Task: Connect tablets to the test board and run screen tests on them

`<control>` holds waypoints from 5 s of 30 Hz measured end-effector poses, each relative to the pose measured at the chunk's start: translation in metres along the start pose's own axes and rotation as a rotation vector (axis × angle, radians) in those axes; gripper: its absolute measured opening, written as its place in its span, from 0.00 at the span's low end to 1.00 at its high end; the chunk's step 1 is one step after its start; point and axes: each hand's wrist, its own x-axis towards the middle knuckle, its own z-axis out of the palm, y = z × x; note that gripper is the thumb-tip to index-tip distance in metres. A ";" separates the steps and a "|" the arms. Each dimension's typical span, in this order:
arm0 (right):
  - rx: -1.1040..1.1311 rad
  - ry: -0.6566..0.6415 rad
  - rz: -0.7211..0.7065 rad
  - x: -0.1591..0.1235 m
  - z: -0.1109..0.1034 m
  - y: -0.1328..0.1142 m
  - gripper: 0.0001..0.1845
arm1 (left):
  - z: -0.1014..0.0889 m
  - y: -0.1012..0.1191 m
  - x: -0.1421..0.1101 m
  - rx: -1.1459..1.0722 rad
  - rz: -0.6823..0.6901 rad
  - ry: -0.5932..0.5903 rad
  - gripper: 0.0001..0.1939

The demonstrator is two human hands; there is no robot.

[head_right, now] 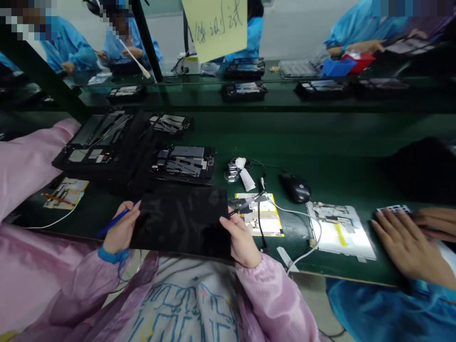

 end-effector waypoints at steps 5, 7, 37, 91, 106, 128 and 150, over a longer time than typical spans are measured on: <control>-0.125 0.198 0.081 0.003 -0.010 0.020 0.31 | -0.013 -0.016 0.013 0.196 -0.048 -0.042 0.22; -0.222 0.243 0.100 0.007 -0.023 0.022 0.32 | -0.017 -0.023 0.016 0.322 0.020 -0.050 0.20; -1.014 0.085 -0.372 0.005 -0.085 0.038 0.15 | 0.221 -0.034 0.032 0.916 0.284 -1.036 0.07; -0.684 0.014 -0.337 0.008 -0.103 0.029 0.23 | 0.218 -0.020 -0.008 1.364 0.627 -0.902 0.09; -0.639 0.071 -0.444 0.007 -0.100 0.028 0.05 | 0.214 -0.034 -0.022 0.714 0.117 -1.129 0.10; -0.904 0.033 -0.593 0.007 -0.096 0.039 0.11 | 0.204 -0.048 -0.004 1.054 0.398 -0.869 0.06; -1.011 -0.014 -0.552 0.005 -0.093 0.038 0.14 | 0.208 -0.045 -0.004 1.123 0.383 -0.904 0.04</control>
